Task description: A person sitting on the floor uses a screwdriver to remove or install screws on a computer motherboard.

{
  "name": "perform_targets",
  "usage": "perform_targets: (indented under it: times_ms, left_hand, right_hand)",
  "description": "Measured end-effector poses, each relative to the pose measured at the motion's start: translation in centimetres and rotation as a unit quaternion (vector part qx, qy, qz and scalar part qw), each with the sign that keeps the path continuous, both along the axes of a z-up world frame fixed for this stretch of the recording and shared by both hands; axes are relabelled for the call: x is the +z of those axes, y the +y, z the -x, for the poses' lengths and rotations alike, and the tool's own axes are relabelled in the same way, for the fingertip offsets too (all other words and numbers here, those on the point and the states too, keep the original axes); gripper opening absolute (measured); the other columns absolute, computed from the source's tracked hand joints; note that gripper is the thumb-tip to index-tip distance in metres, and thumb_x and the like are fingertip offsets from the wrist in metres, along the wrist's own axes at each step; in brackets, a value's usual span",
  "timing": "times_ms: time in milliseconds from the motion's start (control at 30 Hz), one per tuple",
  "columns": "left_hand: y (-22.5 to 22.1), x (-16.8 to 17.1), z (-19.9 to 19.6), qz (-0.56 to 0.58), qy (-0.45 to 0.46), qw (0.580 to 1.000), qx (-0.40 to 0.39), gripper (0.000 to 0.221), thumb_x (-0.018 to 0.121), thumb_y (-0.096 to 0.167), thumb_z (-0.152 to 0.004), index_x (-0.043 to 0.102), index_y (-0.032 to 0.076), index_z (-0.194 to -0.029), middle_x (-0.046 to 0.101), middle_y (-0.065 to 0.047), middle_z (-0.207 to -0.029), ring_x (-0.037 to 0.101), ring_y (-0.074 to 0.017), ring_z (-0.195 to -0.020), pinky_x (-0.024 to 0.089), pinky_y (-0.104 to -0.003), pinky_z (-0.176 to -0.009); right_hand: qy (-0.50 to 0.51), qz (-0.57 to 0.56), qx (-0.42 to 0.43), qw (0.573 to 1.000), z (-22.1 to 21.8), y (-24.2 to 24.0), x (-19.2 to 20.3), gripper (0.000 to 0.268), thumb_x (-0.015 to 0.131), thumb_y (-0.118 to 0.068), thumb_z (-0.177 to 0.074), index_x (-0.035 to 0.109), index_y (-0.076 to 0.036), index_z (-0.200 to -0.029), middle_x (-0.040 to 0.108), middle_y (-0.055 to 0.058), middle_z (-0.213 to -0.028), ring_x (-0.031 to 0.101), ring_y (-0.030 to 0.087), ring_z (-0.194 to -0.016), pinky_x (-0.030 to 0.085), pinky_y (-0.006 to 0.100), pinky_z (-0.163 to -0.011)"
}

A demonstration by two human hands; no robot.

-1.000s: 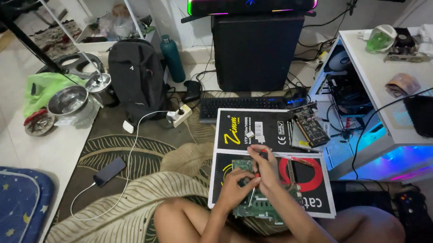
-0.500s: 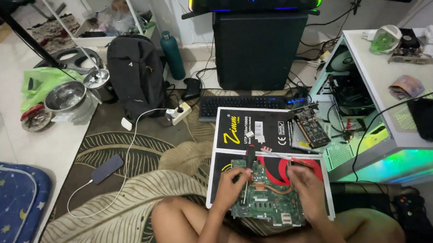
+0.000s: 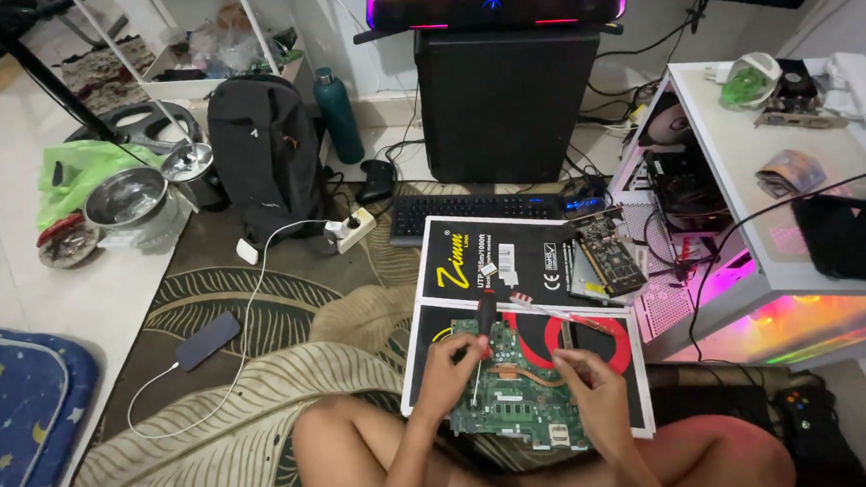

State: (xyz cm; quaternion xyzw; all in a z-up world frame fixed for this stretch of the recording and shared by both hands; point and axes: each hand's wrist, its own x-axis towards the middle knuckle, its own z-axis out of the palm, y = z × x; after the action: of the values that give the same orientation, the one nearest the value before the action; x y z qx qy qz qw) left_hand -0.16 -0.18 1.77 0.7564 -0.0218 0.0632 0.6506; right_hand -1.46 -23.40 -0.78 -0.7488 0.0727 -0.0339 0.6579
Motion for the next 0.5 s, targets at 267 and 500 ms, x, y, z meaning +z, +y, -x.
perform_targets:
  times_ms: [267, 500]
  left_hand:
    - [0.1, -1.12, -0.37, -0.01, -0.004, 1.0, -0.004, 0.024, 0.068, 0.017, -0.093, 0.077, -0.002, -0.08, 0.076, -0.003, -0.079, 0.062, -0.0137, -0.07, 0.051, -0.025, -0.072]
    - [0.03, -0.49, -0.29, -0.024, -0.003, 1.0, -0.007, 0.029, 0.067, 0.02, -0.094, 0.077, -0.002, -0.078, 0.074, -0.003, -0.076, 0.059, -0.0133, -0.067, 0.049, -0.025, -0.07]
  right_hand:
    - [-0.024, 0.014, 0.007, 1.0, 0.38, 0.31, 0.76, 0.018, 0.073, -0.005, -0.091, 0.08, -0.001, -0.107, 0.058, 0.002, -0.064, 0.04, 0.008, -0.053, 0.029, 0.024, -0.046]
    - [-0.037, 0.024, 0.012, 0.999, 0.13, 0.03, 0.06, 0.014, 0.073, -0.004, -0.091, 0.08, -0.001, -0.103, 0.055, -0.001, -0.061, 0.038, 0.006, -0.052, 0.027, 0.023, -0.047]
